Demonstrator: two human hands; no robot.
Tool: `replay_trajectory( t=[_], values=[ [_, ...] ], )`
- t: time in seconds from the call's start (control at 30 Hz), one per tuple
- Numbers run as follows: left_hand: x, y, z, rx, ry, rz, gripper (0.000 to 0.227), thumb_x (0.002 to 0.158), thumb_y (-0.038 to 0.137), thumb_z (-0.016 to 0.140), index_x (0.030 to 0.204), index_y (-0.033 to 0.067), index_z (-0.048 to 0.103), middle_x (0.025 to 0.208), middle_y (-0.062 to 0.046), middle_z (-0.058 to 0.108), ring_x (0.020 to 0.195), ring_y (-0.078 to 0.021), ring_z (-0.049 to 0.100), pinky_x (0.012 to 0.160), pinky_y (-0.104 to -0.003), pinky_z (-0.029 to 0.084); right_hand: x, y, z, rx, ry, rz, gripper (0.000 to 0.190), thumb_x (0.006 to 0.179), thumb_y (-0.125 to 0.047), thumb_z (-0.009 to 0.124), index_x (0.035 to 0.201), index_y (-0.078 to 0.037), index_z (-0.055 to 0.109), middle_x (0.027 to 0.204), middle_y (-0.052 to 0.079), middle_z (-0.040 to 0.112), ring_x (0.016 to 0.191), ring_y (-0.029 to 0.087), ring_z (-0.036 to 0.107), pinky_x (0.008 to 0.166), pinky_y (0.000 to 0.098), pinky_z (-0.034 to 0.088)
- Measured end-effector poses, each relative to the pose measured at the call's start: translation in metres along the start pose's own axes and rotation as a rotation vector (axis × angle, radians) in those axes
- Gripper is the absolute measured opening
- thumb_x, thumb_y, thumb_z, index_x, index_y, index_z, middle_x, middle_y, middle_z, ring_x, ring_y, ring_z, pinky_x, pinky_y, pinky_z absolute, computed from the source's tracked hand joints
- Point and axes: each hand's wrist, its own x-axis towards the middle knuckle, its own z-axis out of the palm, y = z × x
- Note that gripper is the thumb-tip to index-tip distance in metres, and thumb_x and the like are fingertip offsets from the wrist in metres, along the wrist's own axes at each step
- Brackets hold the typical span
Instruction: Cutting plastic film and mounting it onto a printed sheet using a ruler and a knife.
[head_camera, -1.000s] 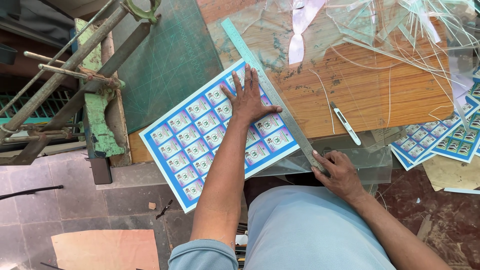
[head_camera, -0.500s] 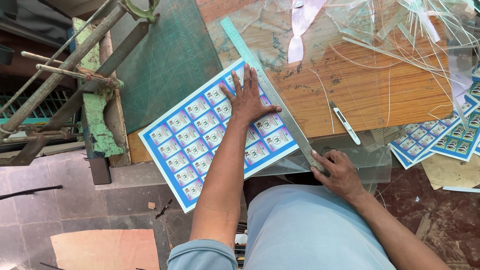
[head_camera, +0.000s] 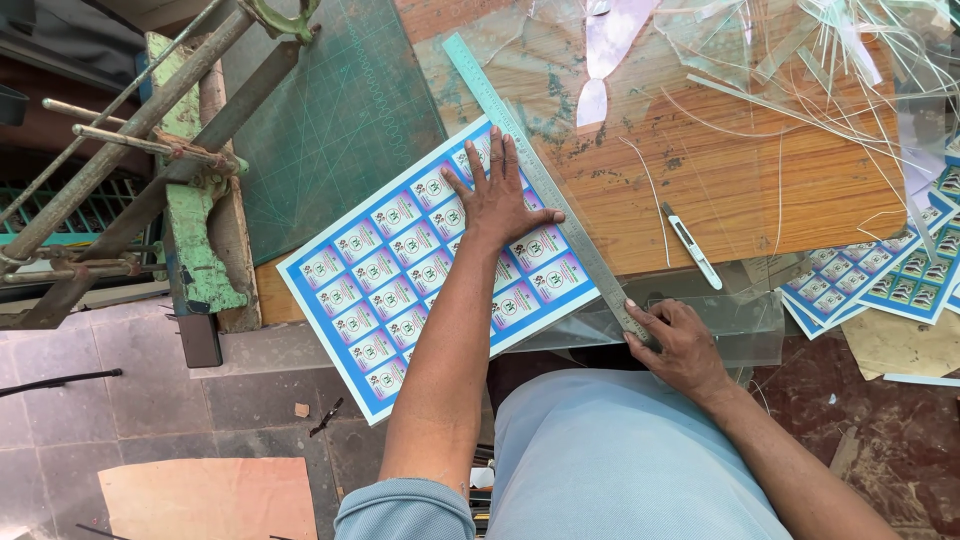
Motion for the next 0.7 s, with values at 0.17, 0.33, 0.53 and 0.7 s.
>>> replay_trajectory(
  t=[0.17, 0.33, 0.53, 0.7],
  values=[
    [0.003, 0.009, 0.006, 0.042, -0.037, -0.023, 0.151, 0.06, 0.094, 0.065, 0.164, 0.0078, -0.004, 0.172, -0.013, -0.015, 0.154, -0.0444, -0.019, 0.112, -0.081, -0.008, 0.0, 0.001, 0.0, -0.007, -0.004, -0.02, 0.056, 0.081, -0.029, 0.08, 0.134, -0.018, 0.065, 0.096, 0.006, 0.058, 0.087, 0.02, 0.059, 0.077, 0.0339, 0.057],
    [-0.001, 0.01, 0.009, 0.007, -0.008, -0.023, 0.143, 0.067, 0.09, 0.065, 0.164, 0.0097, -0.003, 0.172, -0.011, -0.013, 0.157, -0.0392, -0.014, 0.117, -0.078, -0.005, 0.002, -0.001, -0.004, -0.011, -0.002, -0.029, 0.057, 0.081, -0.028, 0.081, 0.135, -0.019, 0.065, 0.095, 0.006, 0.058, 0.085, 0.02, 0.059, 0.076, 0.035, 0.056],
    [0.002, 0.009, 0.005, -0.024, -0.065, -0.037, 0.15, 0.06, 0.09, 0.07, 0.165, 0.0122, -0.004, 0.172, -0.009, -0.013, 0.157, -0.0374, -0.013, 0.119, -0.076, -0.001, 0.004, -0.005, -0.007, 0.007, 0.002, -0.028, 0.057, 0.081, -0.027, 0.081, 0.135, -0.018, 0.065, 0.095, 0.007, 0.059, 0.083, 0.021, 0.059, 0.075, 0.0361, 0.056],
    [-0.002, 0.011, 0.002, 0.009, -0.079, -0.018, 0.169, 0.044, 0.095, 0.074, 0.164, 0.0082, -0.008, 0.172, -0.013, -0.016, 0.155, -0.0408, -0.019, 0.116, -0.08, -0.004, 0.004, -0.005, -0.007, 0.005, 0.026, -0.044, 0.057, 0.081, -0.026, 0.081, 0.136, -0.018, 0.065, 0.095, 0.008, 0.059, 0.084, 0.022, 0.06, 0.076, 0.0365, 0.056]
  ],
)
